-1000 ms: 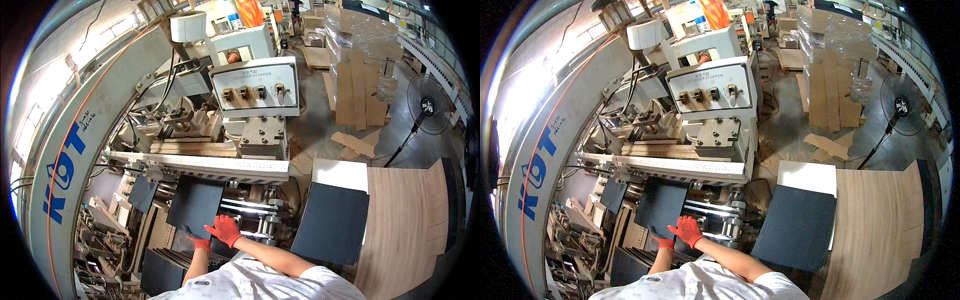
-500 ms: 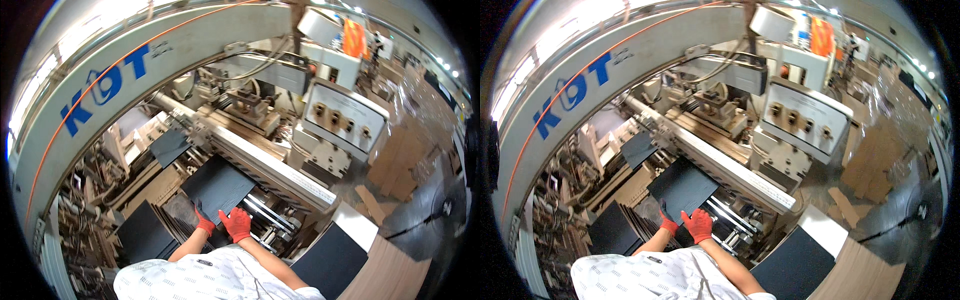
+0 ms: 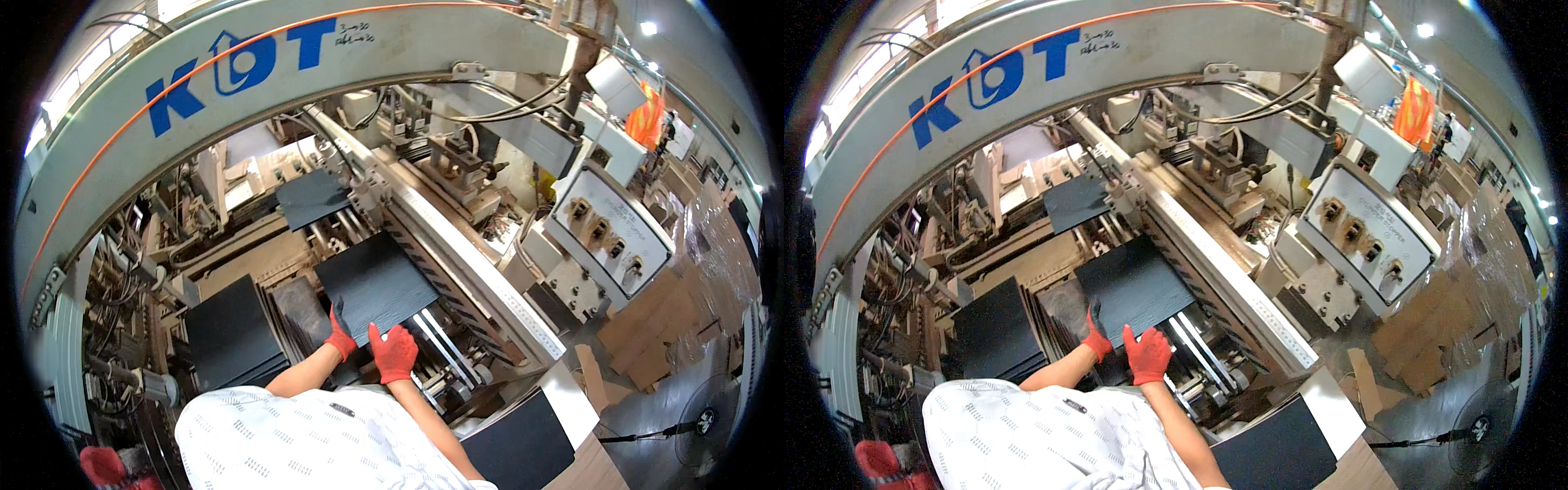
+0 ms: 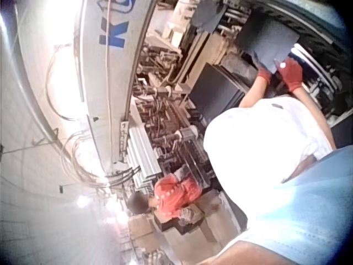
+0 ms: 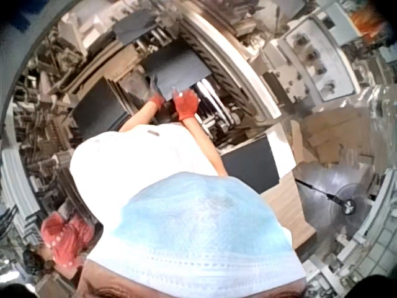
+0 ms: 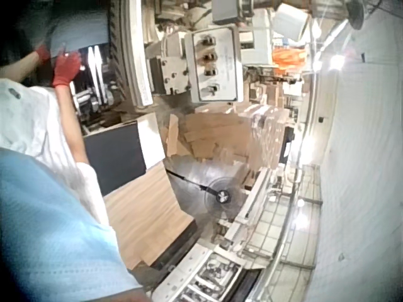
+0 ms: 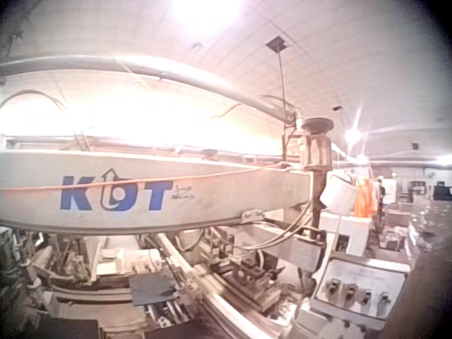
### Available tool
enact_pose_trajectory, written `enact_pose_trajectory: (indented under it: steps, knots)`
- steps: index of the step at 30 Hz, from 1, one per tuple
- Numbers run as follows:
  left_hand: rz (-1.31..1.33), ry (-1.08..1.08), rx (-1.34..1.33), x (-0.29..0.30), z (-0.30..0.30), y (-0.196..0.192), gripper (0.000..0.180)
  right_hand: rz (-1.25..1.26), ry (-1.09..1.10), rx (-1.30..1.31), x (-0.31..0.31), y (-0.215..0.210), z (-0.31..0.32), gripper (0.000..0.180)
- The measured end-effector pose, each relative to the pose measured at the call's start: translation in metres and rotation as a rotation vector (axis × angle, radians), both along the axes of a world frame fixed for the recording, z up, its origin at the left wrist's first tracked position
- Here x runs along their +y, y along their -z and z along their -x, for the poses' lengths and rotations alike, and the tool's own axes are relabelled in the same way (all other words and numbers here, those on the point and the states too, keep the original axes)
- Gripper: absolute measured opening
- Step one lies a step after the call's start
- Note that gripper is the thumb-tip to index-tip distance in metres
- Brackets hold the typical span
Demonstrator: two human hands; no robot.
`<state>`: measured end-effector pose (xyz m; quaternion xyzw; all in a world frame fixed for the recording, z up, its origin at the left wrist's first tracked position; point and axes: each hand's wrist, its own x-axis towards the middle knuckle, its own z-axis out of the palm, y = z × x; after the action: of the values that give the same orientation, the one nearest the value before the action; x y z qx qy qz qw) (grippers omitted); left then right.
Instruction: The person picks up a stack of wood panels and places them on a table, then feeds individual panels into a processing machine one by one.
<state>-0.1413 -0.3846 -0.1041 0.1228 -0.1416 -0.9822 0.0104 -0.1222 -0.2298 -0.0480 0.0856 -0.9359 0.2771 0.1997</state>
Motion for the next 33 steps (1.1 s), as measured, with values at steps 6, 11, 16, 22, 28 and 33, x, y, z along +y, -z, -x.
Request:
enact_pose_trajectory:
  steps: [6, 11, 16, 22, 28, 33]
  knots:
    - [0.098, -0.081, -0.008, 0.002, 0.003, 0.004, 0.070, -0.004, -0.009, -0.012, -0.001, 0.001, 0.000, 0.053]
    - [0.066, -0.091, -0.019, 0.002, 0.008, 0.011, 0.064, -0.092, 0.015, 0.033, -0.003, 0.008, 0.001, 0.053]
    - [-0.012, -0.125, -0.008, -0.007, 0.015, 0.029, 0.059, -0.122, -0.005, 0.089, -0.006, 0.007, 0.000, 0.056]
    - [0.040, -0.119, -0.099, 0.000, 0.013, 0.020, 0.057, -0.131, 0.036, 0.058, 0.001, 0.009, 0.004, 0.056]
    - [0.583, -0.095, -0.219, -0.045, -0.008, 0.048, 0.052, -0.030, -0.028, 0.009, -0.008, 0.002, -0.006, 0.059]
    - [0.671, 0.013, -0.277, -0.018, -0.074, -0.051, 0.022, -0.075, 0.016, -0.009, 0.003, 0.005, 0.007, 0.056]
